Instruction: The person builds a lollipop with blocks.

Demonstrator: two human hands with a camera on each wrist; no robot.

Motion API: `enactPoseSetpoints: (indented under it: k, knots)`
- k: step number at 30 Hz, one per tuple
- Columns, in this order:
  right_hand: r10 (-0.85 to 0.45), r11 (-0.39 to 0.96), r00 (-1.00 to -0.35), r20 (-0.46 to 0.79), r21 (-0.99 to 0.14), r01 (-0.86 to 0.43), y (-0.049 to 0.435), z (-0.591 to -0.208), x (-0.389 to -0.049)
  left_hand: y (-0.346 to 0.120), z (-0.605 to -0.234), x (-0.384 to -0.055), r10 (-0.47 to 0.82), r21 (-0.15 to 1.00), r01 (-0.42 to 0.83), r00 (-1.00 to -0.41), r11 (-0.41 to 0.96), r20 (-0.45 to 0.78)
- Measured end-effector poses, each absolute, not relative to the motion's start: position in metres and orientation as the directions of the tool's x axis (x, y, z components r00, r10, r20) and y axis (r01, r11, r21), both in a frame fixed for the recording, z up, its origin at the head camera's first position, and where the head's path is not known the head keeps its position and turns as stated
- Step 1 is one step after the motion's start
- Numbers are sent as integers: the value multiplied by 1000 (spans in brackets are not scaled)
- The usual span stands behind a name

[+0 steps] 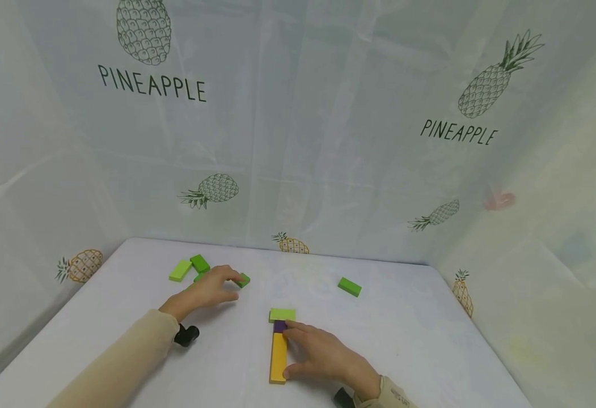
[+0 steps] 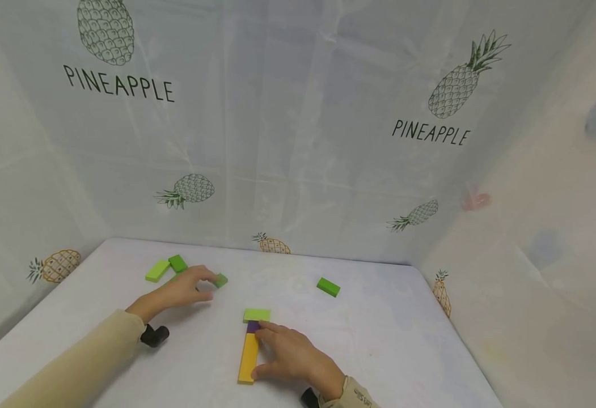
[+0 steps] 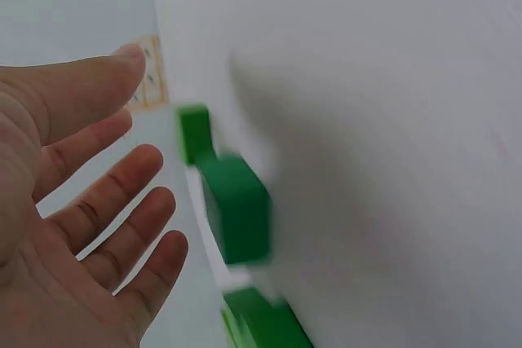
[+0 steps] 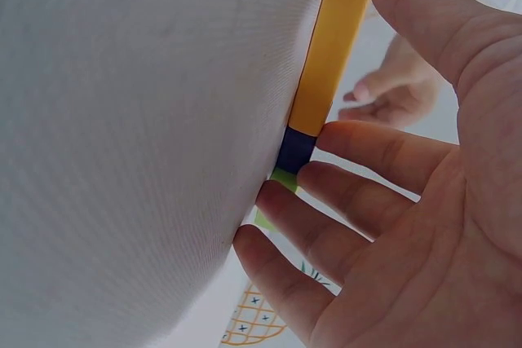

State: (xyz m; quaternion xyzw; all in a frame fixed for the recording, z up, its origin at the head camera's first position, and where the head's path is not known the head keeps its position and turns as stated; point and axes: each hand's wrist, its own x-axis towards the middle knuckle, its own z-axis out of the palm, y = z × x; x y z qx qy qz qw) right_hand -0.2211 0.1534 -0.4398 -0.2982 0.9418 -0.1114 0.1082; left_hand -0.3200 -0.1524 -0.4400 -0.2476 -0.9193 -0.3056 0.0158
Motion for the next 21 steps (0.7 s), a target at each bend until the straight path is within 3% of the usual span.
enactPoseSetpoints:
  k: [9, 21]
  knots:
    - [-585, 799, -799, -139, -268, -539, 153, -439, -220, -183, -451, -316, 434, 429, 480, -877, 765, 208]
    - [-603, 786, -789, -120, -262, -560, 155, -440, -221, -187, -452, -314, 444, 382, 482, -876, 788, 189]
